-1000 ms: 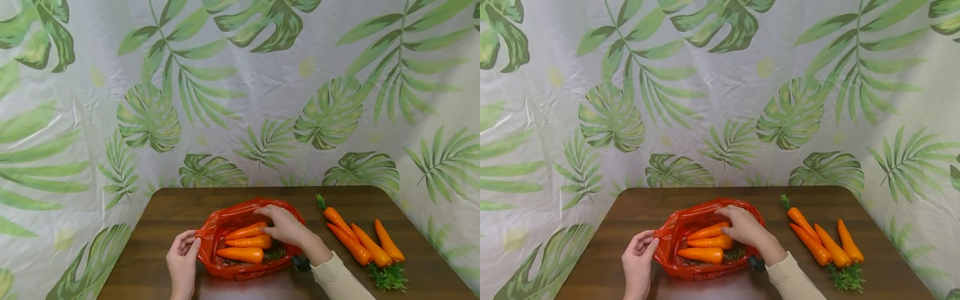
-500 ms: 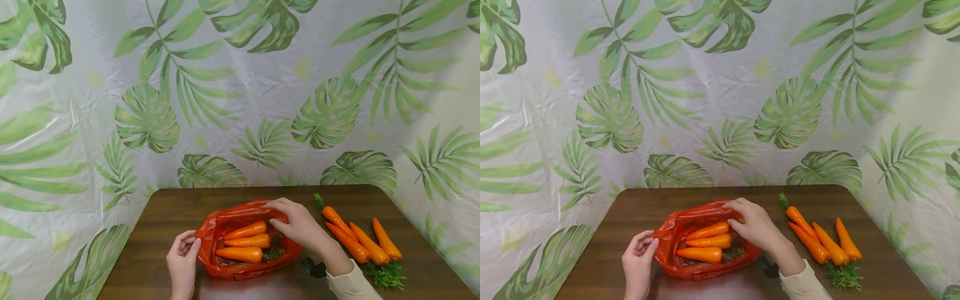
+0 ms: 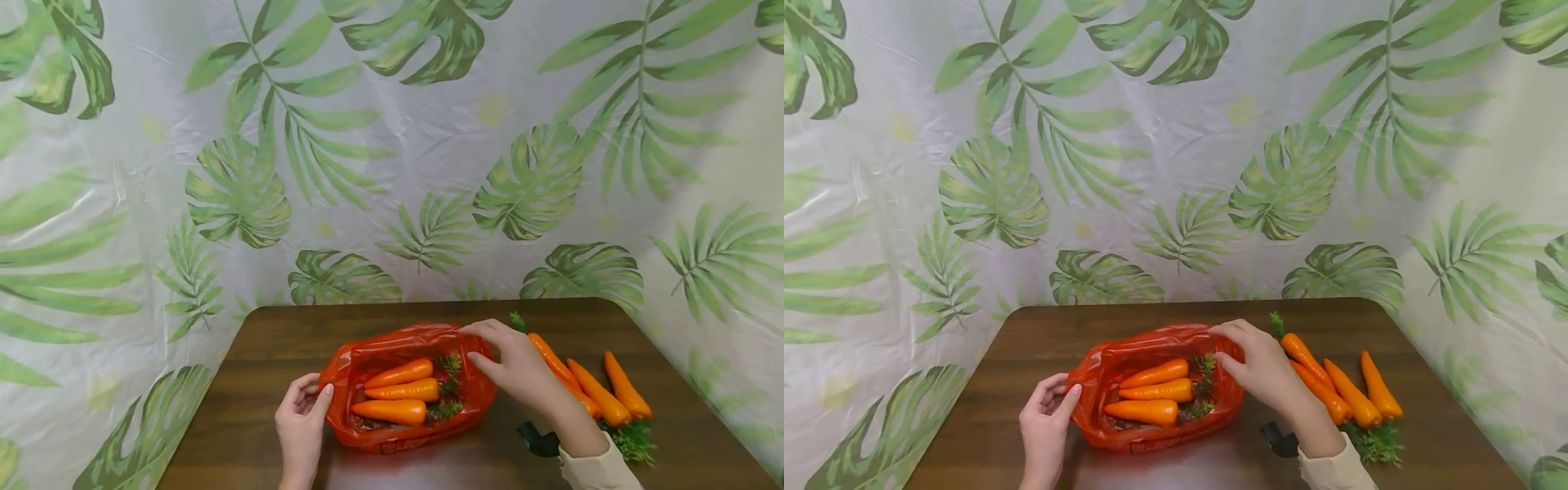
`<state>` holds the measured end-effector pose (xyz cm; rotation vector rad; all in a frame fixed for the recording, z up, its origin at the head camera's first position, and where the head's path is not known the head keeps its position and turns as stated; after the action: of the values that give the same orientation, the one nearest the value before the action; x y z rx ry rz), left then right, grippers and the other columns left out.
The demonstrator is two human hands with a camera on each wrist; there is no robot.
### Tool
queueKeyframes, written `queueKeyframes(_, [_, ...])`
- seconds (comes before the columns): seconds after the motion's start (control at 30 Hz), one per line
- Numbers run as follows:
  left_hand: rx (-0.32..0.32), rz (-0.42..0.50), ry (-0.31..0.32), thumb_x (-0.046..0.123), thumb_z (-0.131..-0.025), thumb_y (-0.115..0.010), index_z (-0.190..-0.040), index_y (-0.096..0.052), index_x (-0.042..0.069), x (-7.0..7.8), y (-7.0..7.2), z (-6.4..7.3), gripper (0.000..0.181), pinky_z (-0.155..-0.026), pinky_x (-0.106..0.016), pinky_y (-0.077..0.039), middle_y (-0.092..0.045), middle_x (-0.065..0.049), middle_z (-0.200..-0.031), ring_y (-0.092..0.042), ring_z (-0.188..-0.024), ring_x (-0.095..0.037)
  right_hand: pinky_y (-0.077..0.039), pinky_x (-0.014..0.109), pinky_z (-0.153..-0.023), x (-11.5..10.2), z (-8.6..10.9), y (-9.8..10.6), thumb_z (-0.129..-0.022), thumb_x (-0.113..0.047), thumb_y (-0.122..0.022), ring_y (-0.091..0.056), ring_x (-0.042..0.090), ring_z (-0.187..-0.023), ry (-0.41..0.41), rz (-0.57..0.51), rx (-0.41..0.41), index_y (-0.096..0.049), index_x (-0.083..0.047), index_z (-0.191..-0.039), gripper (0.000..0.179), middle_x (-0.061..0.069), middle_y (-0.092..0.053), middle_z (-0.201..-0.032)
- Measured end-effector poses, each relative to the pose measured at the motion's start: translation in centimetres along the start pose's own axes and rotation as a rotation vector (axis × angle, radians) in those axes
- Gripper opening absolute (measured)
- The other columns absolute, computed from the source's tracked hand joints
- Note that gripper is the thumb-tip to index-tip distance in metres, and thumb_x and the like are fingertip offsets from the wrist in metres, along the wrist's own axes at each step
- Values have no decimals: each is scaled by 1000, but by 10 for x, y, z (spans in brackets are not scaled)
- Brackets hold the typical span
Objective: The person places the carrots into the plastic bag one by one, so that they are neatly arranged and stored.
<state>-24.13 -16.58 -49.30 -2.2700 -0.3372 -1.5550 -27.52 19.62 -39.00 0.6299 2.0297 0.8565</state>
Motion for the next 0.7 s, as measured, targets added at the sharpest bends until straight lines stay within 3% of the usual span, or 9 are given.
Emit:
queueKeyframes(0.3, [13,-40,-25,12,-85,-83,-105,-73,3,-1,0,-4,24,-72,-23,-56,-68,-17,-91,-66,-80,-20,-51,55,-91,26,18,23,-92,-16,-76,-58,28,-122,-34,63,73,-64,-29,-132,44,-6,-62,-128])
queueKeyframes(0.53, [28,-44,-25,8,-85,-82,-103,-73,3,-4,1,-4,20,-70,-23,-56,-68,-15,-89,-66,-79,-18,-53,55,-85,57,42,33,-93,-19,-74,-65,28,-108,-93,118,133,-66,-25,-130,38,-2,-64,-125])
queueKeyframes(0.7, [32,-54,-18,8,-86,-81,-104,-73,3,-4,3,-1,21,-71,-22,-56,-68,-15,-90,-66,-79,-18,-51,59,-86,79,62,30,-94,-23,-73,-65,34,-107,-169,124,127,-66,-20,-129,35,5,-65,-125])
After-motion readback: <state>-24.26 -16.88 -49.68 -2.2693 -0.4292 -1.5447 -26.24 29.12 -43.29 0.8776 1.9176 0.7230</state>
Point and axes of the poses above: each hand's wrist, its own z-axis away from the middle knuckle, its own y-axis out of the back of the hand, x = y × z, the point moved 5 cm from there along -z, towards the middle knuckle
